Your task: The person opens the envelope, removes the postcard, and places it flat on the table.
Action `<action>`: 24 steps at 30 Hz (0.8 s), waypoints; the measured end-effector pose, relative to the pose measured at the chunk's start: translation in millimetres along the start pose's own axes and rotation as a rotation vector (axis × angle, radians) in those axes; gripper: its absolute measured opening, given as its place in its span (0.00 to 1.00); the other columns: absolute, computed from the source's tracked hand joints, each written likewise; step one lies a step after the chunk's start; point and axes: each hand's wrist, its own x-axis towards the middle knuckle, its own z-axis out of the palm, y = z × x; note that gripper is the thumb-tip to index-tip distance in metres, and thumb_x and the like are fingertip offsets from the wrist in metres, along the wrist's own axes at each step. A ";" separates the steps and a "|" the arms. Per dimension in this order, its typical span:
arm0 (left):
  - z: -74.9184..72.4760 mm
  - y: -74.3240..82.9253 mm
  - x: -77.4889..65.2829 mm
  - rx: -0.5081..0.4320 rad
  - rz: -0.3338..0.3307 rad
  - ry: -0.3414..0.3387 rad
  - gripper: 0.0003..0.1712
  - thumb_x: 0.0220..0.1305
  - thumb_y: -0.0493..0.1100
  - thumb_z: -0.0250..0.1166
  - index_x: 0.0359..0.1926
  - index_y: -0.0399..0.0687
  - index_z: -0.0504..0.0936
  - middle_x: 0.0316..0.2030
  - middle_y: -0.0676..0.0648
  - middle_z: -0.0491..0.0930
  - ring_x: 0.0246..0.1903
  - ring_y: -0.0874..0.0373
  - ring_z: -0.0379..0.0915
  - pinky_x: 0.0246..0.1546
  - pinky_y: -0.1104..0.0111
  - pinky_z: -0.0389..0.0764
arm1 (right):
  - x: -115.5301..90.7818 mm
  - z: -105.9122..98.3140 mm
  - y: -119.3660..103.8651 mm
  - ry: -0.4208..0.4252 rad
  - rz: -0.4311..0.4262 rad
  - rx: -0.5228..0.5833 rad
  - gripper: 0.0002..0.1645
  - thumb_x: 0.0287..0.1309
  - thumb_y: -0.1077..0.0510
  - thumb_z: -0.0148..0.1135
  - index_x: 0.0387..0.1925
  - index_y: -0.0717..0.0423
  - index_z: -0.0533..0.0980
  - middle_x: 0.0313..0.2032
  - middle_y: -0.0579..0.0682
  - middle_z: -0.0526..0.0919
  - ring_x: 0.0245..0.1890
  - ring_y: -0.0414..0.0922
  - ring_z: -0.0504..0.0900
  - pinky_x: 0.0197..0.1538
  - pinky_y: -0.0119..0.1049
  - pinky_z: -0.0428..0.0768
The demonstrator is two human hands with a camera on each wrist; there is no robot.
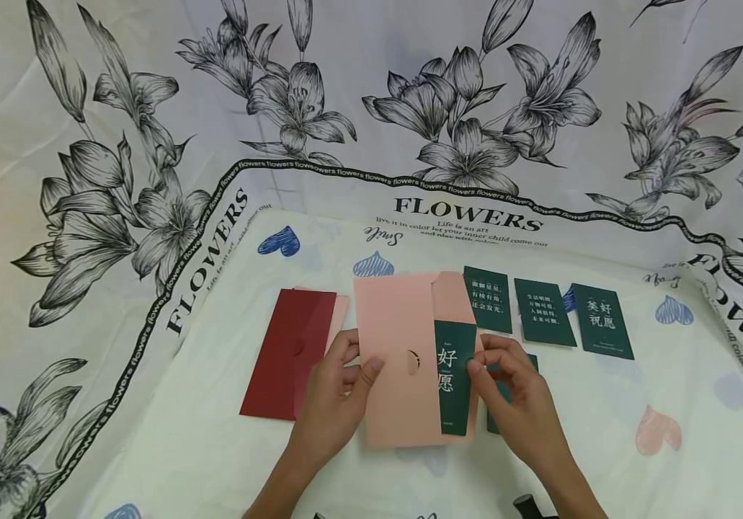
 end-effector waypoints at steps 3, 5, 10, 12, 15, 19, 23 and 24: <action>-0.7 -1.0 0.3 0.007 -0.006 -0.003 0.18 0.79 0.47 0.64 0.65 0.57 0.74 0.58 0.52 0.85 0.39 0.57 0.91 0.43 0.61 0.89 | -0.6 -1.5 2.0 0.000 0.010 -0.005 0.06 0.78 0.57 0.61 0.41 0.53 0.82 0.62 0.43 0.77 0.62 0.38 0.75 0.55 0.23 0.78; -1.7 -1.9 0.8 0.025 -0.005 -0.003 0.19 0.78 0.47 0.64 0.65 0.56 0.74 0.58 0.52 0.85 0.39 0.57 0.91 0.43 0.61 0.89 | -0.6 -3.9 3.1 0.011 0.016 -0.009 0.06 0.78 0.58 0.61 0.42 0.54 0.81 0.61 0.44 0.78 0.63 0.38 0.75 0.55 0.23 0.78; -6.9 -3.4 2.2 0.081 -0.013 0.026 0.20 0.77 0.45 0.66 0.65 0.54 0.74 0.59 0.50 0.85 0.40 0.60 0.90 0.43 0.64 0.89 | 0.8 -15.8 4.8 0.061 0.034 0.016 0.05 0.78 0.59 0.60 0.47 0.58 0.79 0.43 0.47 0.84 0.44 0.40 0.82 0.47 0.25 0.80; -9.1 -3.6 2.4 0.094 -0.023 0.040 0.21 0.77 0.44 0.66 0.66 0.54 0.74 0.59 0.51 0.85 0.42 0.60 0.90 0.43 0.65 0.89 | 1.4 -20.8 4.7 0.067 0.033 0.042 0.05 0.78 0.61 0.60 0.48 0.59 0.78 0.32 0.48 0.81 0.32 0.42 0.80 0.37 0.29 0.79; -10.9 -3.6 2.6 0.106 -0.027 0.047 0.21 0.76 0.42 0.66 0.66 0.55 0.73 0.59 0.51 0.84 0.43 0.61 0.90 0.44 0.66 0.88 | 1.0 -26.2 5.0 0.060 0.024 0.069 0.05 0.77 0.63 0.59 0.50 0.61 0.76 0.22 0.50 0.75 0.23 0.45 0.74 0.27 0.35 0.75; -11.4 -3.7 3.0 0.100 -0.032 0.045 0.21 0.77 0.42 0.66 0.66 0.55 0.73 0.60 0.52 0.84 0.43 0.62 0.90 0.44 0.65 0.88 | -0.4 -30.5 4.5 0.071 0.021 0.046 0.05 0.77 0.63 0.60 0.50 0.59 0.77 0.22 0.53 0.76 0.21 0.47 0.75 0.25 0.35 0.75; -11.1 -4.1 2.7 0.101 -0.034 0.041 0.22 0.77 0.42 0.65 0.66 0.55 0.73 0.60 0.52 0.84 0.45 0.62 0.90 0.45 0.66 0.88 | -1.2 -34.1 4.8 0.090 0.017 0.019 0.05 0.77 0.63 0.60 0.50 0.59 0.77 0.23 0.55 0.78 0.21 0.46 0.75 0.25 0.35 0.75; -11.0 -4.3 2.4 0.102 -0.035 0.041 0.22 0.77 0.42 0.65 0.67 0.55 0.73 0.60 0.52 0.84 0.45 0.62 0.90 0.45 0.66 0.88 | -1.7 -35.2 5.1 0.092 0.014 0.014 0.05 0.77 0.63 0.60 0.50 0.59 0.77 0.23 0.55 0.78 0.21 0.45 0.75 0.25 0.35 0.75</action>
